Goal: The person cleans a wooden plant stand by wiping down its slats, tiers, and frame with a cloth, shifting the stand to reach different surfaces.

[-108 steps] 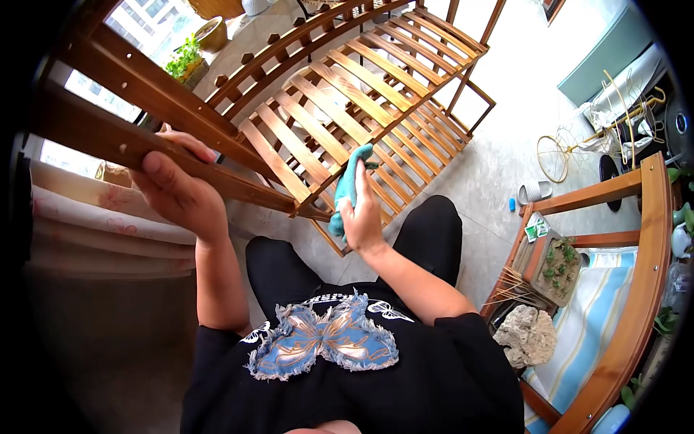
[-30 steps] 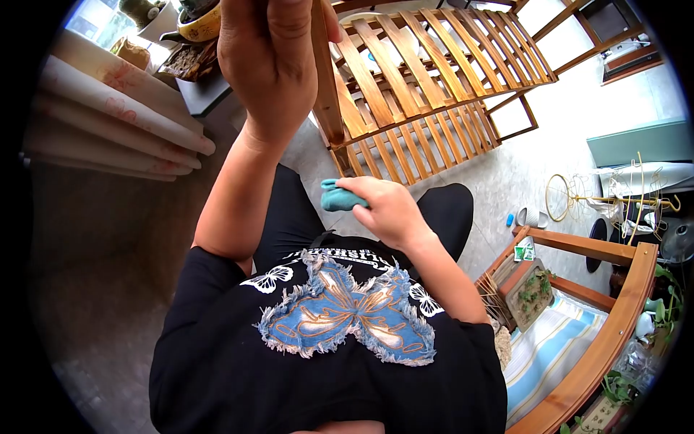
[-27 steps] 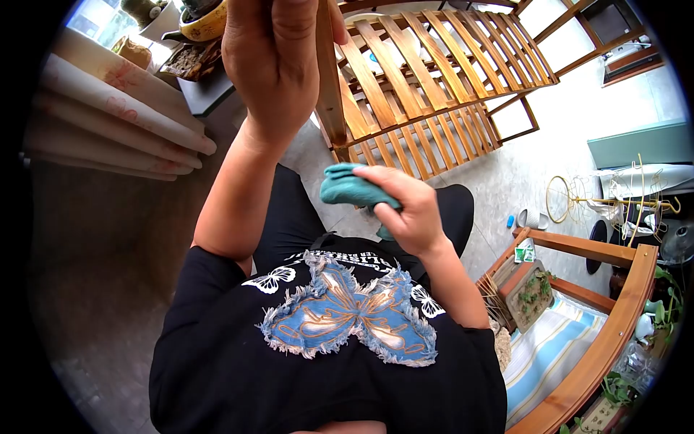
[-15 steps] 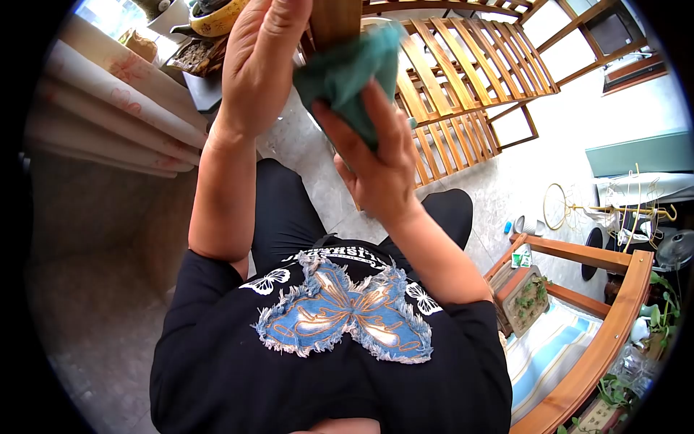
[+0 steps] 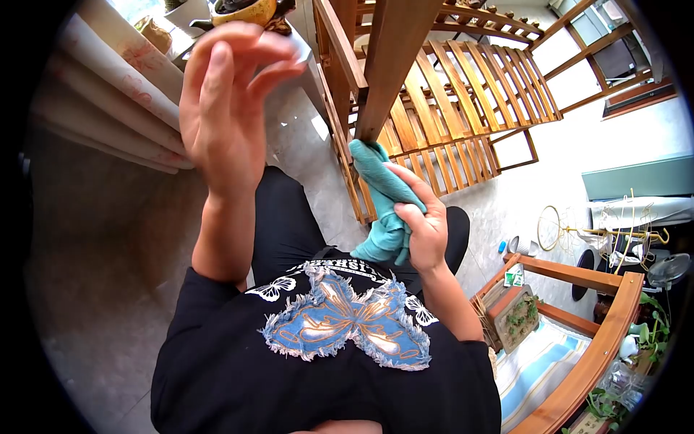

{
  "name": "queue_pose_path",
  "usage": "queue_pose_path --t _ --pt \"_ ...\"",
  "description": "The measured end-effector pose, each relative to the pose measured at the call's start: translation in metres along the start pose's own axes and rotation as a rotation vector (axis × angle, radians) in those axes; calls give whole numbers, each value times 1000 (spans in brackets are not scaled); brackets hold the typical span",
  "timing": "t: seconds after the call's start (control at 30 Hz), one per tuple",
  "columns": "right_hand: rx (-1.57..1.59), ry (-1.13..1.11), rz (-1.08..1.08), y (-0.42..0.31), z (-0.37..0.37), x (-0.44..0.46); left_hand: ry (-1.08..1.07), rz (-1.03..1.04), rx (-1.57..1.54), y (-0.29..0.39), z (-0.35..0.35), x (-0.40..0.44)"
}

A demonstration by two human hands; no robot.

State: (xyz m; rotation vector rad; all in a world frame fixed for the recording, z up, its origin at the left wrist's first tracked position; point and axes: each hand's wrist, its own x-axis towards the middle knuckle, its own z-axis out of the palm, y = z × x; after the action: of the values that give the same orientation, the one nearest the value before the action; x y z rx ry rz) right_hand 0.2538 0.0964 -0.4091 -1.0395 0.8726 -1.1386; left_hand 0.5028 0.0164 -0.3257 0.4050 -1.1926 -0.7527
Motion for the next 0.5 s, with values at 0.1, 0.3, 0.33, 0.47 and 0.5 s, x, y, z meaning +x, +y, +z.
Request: queue_pose_path --t 0.1,0.3,0.33,0.47,0.5 --pt "20 -8 -43 -6 1 -2 261 -331 72 1 -25 -57" --pt "-542 -285 -327 -15 19 9 -27 -862 -353 -2 0 -141" --pt "-650 -403 -407 -14 23 14 -30 -762 -521 -7 8 -149" --pt "-808 -671 -493 -44 55 26 129 -625 -480 -3 17 -135" --pt "-814 -598 -485 -51 50 31 199 -699 -480 -6 15 -131"
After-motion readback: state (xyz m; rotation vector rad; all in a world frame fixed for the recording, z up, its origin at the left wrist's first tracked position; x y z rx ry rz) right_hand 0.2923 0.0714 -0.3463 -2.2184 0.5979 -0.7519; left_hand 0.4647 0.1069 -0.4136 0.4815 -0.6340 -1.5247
